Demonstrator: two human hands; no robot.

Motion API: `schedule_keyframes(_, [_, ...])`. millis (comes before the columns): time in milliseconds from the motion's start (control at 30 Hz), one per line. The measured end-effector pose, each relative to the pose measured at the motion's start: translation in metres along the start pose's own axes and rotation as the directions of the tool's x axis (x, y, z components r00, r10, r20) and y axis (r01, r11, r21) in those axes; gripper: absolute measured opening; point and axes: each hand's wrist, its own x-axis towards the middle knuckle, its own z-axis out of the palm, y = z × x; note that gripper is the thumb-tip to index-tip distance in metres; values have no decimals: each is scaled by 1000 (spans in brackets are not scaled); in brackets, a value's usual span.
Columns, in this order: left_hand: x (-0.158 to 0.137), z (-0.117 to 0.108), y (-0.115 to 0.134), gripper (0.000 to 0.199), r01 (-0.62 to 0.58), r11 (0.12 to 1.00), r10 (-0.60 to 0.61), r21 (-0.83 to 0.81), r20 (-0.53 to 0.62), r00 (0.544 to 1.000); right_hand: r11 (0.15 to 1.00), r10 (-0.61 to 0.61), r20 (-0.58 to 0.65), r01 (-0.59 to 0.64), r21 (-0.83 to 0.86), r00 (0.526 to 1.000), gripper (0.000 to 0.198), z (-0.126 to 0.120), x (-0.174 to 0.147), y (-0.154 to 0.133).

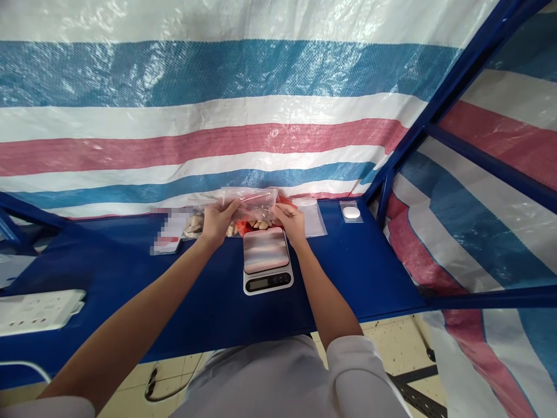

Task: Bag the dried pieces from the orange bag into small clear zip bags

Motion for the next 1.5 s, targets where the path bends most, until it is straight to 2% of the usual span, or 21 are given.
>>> schedule_keyframes(167, [-8, -9, -7, 49, 37, 995, -36, -89, 14, 999, 997, -54, 46, 57, -57, 997, 36, -10, 4, -4])
schedule_keyframes(300, [-5, -25, 2, 50, -37, 996, 30, 84, 82, 996, 979, -65, 183, 98, -179, 981, 30, -26, 11, -20])
schedule_keyframes(367, [-1, -28, 13, 48, -128, 975, 95, 183, 180, 979, 952, -77, 268, 151, -267, 960, 29, -35, 15, -30])
schedule_keyframes(433, [4, -23, 26, 42, -216, 930, 127, 298, 291, 948, 913, -93, 347, 219, -345, 933, 27, -43, 19, -40])
schedule_keyframes(533, [9, -4, 38, 39, -269, 856, 20, 441, 492, 870, 880, -85, 433, 272, -390, 897, 26, -52, 23, -51])
schedule_keyframes(600, [11, 13, 36, 35, -256, 872, -45, 416, 590, 806, 877, -68, 459, 272, -395, 886, 27, -57, 23, -55])
schedule_keyframes(633, [10, 21, 33, 34, -209, 905, -61, 371, 599, 799, 881, -60, 454, 262, -395, 889, 28, -60, 22, -56])
schedule_keyframes(700, [8, 35, 21, 34, -109, 955, -73, 277, 573, 816, 895, -54, 396, 220, -387, 917, 32, -67, 20, -55])
schedule_keyframes(833, [-3, 59, -4, 34, 48, 996, -74, 72, 418, 906, 942, -76, 157, 123, -312, 985, 43, -85, 15, -46])
schedule_keyframes(933, [-12, 76, -17, 34, 134, 988, -99, -78, 349, 932, 971, -17, 21, 22, -239, 1000, 51, -96, 15, -38])
schedule_keyframes(1033, [-19, 92, -25, 34, 190, 971, -136, -146, 313, 940, 972, 87, -13, -88, -218, 996, 52, -105, 19, -34])
schedule_keyframes(1200, [-21, 111, -32, 28, 193, 972, -140, -135, 328, 934, 967, 125, -47, -132, -217, 991, 51, -115, 31, -36])
schedule_keyframes(1367, [-17, 118, -39, 27, 186, 980, -152, -64, 353, 923, 957, 177, -22, -177, -231, 984, 52, -122, 43, -37])
schedule_keyframes(1433, [-16, 116, -39, 26, 143, 990, -136, 6, 351, 927, 958, 174, -16, -173, -230, 985, 51, -125, 49, -37])
schedule_keyframes(1500, [-16, 112, -38, 23, 19, 991, -63, 135, 324, 944, 961, 168, -27, -170, -219, 985, 49, -131, 55, -37])
